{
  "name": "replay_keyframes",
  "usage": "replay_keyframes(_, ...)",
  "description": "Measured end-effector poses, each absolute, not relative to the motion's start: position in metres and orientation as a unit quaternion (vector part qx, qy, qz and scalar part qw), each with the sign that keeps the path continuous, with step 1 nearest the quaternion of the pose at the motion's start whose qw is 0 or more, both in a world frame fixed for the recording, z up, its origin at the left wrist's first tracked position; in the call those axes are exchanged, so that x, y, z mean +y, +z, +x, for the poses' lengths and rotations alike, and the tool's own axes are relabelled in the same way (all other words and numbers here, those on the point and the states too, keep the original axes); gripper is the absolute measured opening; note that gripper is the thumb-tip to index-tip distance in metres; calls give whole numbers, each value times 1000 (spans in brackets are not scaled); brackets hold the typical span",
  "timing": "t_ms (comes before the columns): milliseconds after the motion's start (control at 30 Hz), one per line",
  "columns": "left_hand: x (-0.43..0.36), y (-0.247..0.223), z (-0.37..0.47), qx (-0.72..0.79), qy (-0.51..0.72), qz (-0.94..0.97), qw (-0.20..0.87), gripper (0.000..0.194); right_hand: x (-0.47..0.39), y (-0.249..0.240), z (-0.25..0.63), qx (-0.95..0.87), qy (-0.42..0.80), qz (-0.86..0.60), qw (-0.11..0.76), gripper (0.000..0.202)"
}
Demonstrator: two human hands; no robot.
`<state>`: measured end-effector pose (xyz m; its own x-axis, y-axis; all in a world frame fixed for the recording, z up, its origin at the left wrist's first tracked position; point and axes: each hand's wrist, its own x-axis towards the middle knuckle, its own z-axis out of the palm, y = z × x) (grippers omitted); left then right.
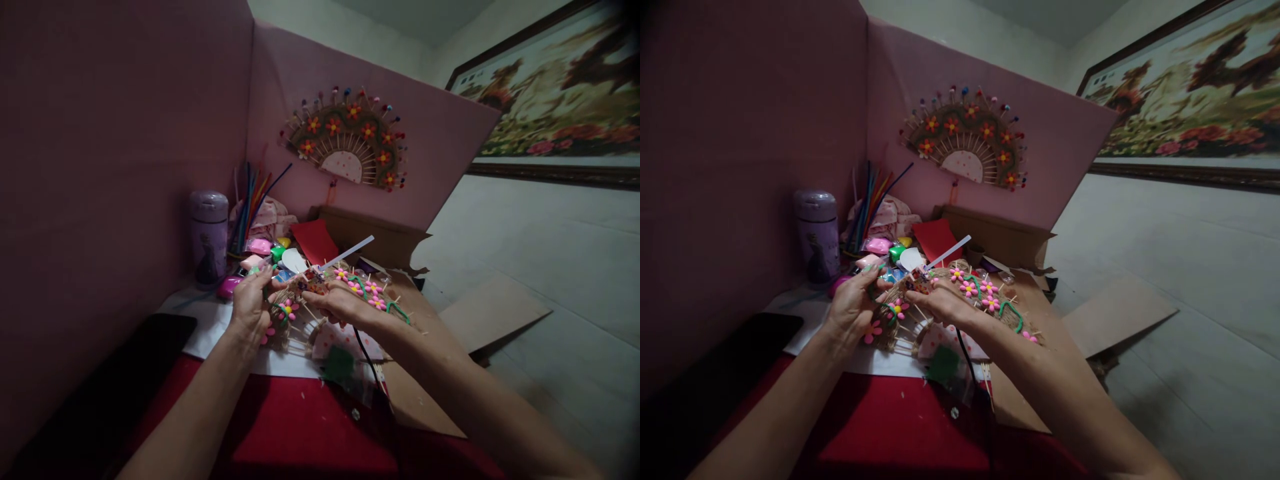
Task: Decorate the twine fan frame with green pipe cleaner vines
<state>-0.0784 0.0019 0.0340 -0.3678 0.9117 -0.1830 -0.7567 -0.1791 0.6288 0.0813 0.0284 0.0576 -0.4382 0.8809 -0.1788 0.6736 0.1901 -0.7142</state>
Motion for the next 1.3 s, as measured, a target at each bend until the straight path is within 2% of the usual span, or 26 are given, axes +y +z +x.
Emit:
replay_keyframes(333,0,38,-77,338,759,126,541,8,32,55,74,-750,398,-503,162,43)
replay_keyframes(767,0,37,-77,340,760,118,541,6,26,62,78,-743,400,-518,142,46)
replay_keyframes(1033,0,36,-77,349,749,122,551,12,21,64,86,-728,415,-529,133,47)
replay_keyframes(1300,1,33,-75,354,761,136,526,11,16,63,88,-697,436,-543,174,44)
